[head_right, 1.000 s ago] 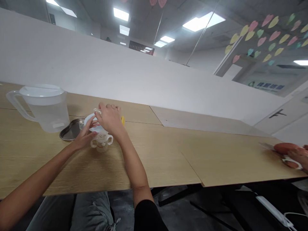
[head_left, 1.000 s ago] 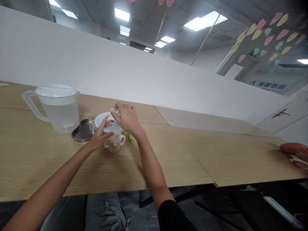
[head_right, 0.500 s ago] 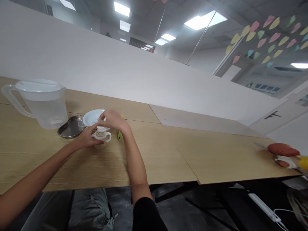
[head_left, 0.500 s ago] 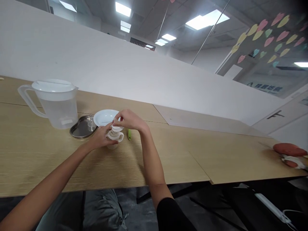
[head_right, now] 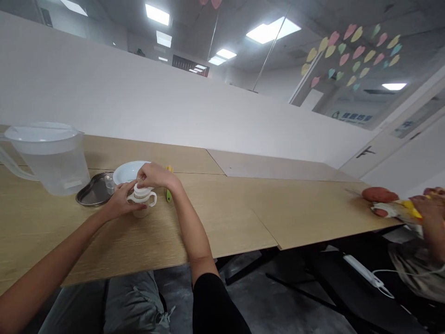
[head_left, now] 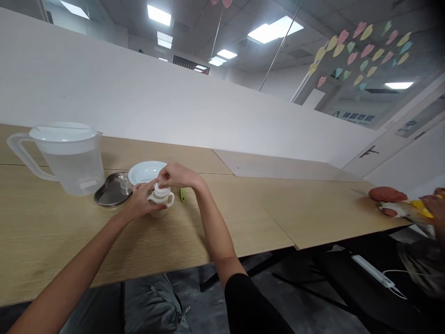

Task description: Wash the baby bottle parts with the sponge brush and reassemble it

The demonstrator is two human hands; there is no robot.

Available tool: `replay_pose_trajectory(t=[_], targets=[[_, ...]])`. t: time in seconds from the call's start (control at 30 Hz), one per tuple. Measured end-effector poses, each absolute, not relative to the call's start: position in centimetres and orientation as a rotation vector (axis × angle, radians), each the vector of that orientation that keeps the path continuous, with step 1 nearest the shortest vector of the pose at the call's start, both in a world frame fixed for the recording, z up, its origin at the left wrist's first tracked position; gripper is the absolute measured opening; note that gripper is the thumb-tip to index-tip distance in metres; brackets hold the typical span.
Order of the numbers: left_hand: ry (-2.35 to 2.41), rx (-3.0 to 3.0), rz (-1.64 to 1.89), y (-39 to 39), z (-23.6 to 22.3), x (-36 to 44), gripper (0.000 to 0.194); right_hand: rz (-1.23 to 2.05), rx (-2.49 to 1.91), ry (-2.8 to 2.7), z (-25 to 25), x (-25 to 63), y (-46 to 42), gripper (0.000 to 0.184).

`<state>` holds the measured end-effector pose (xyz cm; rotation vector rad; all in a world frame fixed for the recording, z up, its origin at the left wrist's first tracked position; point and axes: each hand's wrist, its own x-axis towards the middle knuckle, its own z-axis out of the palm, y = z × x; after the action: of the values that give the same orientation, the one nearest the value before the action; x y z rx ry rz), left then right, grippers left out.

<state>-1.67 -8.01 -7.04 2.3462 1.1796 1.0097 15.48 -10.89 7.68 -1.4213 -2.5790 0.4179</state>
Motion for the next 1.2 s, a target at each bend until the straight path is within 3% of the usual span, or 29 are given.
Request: replay_pose_trajectory(t=[0.33,0.57,0.7,0.97,1.2], targets=[[1.216,2.324,1.047,-8.1,-7.6,-1.9,0.09,0.369,-1.391,-2.639,6.7,14.8,-10.5,0.016],[1.191,2.349,1.063,-8.1,-7.8,-1.8,0.08,-0.071,-1.717,-2.532,5.5,12.4,-11.1,0.025],[1.229,2.346,1.026,-7.9,-7.6,-1.7,0.076,-0.094,-1.861,-2.486,5.4,11.4,-11.5,0.035],[1.166,2.358,0.99,-8.2,-7.3,-1.7,0.094,-0.102,-1.617,-2.634,7.2,13.5,-12.9,0.042],[1.157,2.357,1.001,-8.3,-7.4,-1.8,0.084,-0.217,-1.67,-2.599,6.0,12.5,-12.4,0.036]])
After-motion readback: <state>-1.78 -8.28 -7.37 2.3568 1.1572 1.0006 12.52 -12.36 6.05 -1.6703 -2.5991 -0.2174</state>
